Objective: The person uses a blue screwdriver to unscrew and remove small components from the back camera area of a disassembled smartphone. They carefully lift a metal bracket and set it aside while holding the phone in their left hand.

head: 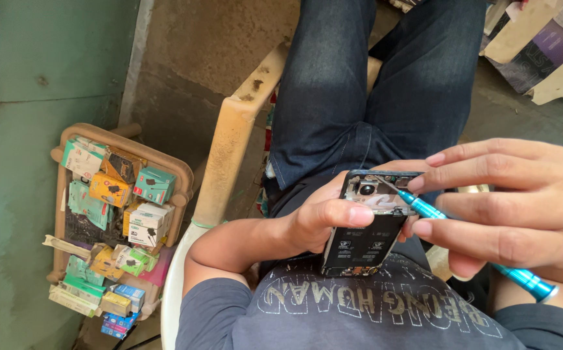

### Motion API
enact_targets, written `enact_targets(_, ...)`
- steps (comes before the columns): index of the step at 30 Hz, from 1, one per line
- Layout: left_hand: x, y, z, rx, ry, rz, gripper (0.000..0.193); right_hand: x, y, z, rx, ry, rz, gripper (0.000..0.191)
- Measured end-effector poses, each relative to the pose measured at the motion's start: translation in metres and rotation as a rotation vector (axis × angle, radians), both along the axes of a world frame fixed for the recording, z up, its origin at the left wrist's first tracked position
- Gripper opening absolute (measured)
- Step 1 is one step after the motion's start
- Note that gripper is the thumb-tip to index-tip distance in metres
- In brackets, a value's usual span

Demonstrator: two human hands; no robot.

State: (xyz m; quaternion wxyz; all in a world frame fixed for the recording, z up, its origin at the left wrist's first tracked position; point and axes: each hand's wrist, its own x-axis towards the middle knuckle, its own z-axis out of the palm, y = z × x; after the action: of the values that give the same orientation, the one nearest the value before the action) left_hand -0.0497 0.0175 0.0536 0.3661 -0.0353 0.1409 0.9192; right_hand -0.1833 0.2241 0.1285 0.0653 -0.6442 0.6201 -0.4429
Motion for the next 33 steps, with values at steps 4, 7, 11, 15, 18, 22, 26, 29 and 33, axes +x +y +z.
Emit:
enact_targets(4,-0.001,-0.001,0.003,0.007,-0.015,0.0,0.096,0.001,0.004,0.003,0.062,-0.005,0.005,0.038)
enact_targets(7,-0.001,-0.001,0.004,0.014,-0.024,-0.003,0.095,0.003,0.01,0.003,0.117,-0.009,0.012,0.038)
enact_targets(11,-0.002,-0.002,0.006,0.015,-0.017,-0.001,0.094,0.004,0.013,0.005,0.138,0.048,0.019,0.036)
enact_targets(15,-0.002,-0.004,0.008,0.043,-0.023,0.007,0.093,0.007,-0.007,0.018,0.116,0.09,-0.025,0.029)
enact_targets(18,-0.004,0.0,0.007,0.016,-0.018,0.008,0.094,0.011,-0.03,0.036,0.162,0.022,-0.17,0.026)
enact_targets(22,-0.002,-0.001,0.006,0.005,-0.023,-0.001,0.095,-0.005,-0.041,0.051,0.189,0.082,0.074,0.035)
enact_targets(26,0.001,-0.002,0.001,-0.013,-0.002,-0.009,0.093,0.011,-0.025,0.047,0.285,-0.098,-0.113,0.03)
enact_targets(29,0.001,0.003,-0.006,-0.076,0.011,-0.028,0.093,0.007,-0.004,0.024,0.188,-0.072,-0.003,0.032)
enact_targets(33,0.004,0.004,-0.011,-0.087,0.002,-0.043,0.087,0.005,0.014,0.005,0.154,-0.08,0.054,0.031)
